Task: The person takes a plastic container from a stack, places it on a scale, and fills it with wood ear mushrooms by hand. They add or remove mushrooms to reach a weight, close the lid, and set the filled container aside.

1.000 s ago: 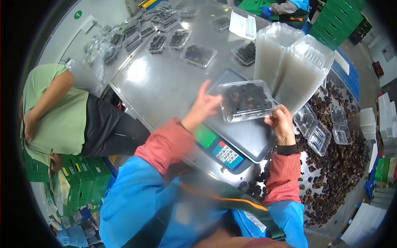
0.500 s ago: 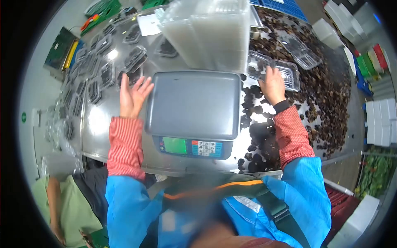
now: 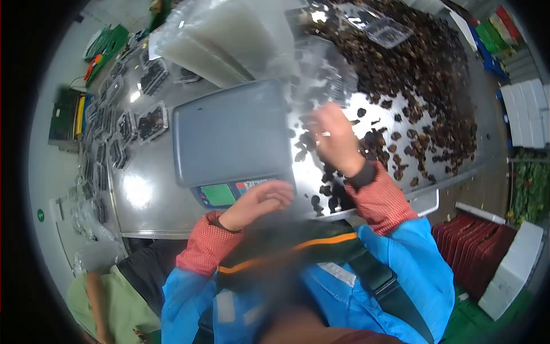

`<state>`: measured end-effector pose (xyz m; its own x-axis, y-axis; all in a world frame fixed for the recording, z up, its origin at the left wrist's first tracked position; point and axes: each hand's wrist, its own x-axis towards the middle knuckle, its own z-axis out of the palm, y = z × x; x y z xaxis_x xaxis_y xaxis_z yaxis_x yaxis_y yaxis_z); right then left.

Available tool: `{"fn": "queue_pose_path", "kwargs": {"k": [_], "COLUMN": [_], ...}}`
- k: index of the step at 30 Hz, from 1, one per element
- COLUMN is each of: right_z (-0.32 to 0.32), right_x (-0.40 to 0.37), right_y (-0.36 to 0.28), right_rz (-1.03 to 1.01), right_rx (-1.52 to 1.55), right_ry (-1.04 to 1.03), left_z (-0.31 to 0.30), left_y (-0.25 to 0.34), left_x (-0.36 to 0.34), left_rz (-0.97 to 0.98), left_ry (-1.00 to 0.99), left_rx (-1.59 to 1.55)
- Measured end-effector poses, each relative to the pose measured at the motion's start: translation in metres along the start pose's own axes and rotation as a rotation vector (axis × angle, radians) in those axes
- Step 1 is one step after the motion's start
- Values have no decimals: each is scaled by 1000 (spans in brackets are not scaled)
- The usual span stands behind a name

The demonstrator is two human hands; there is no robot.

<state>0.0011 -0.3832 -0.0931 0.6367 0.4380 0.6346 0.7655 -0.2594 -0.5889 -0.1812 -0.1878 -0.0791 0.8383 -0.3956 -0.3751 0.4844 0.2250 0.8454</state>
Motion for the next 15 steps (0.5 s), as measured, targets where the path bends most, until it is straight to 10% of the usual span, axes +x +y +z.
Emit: {"fn": "queue_pose_path", "kwargs": {"k": [6,13,15], "right_z": [72,14,-23], "right_x": [21,12,-9], "right_y": [-49,-43,2], "right_rz": [-395,-307,39], "right_rx": [-70,-16,-75], "right_ry": [-170,-122,-191], "left_z": [27,48,44], "left_y": [-27,-23,-52], "left_x": [33,76,83], "left_rz": [-224,-239,-126], "left_ry": [-68,-61,39], "left_rx": [100,492,355]}}
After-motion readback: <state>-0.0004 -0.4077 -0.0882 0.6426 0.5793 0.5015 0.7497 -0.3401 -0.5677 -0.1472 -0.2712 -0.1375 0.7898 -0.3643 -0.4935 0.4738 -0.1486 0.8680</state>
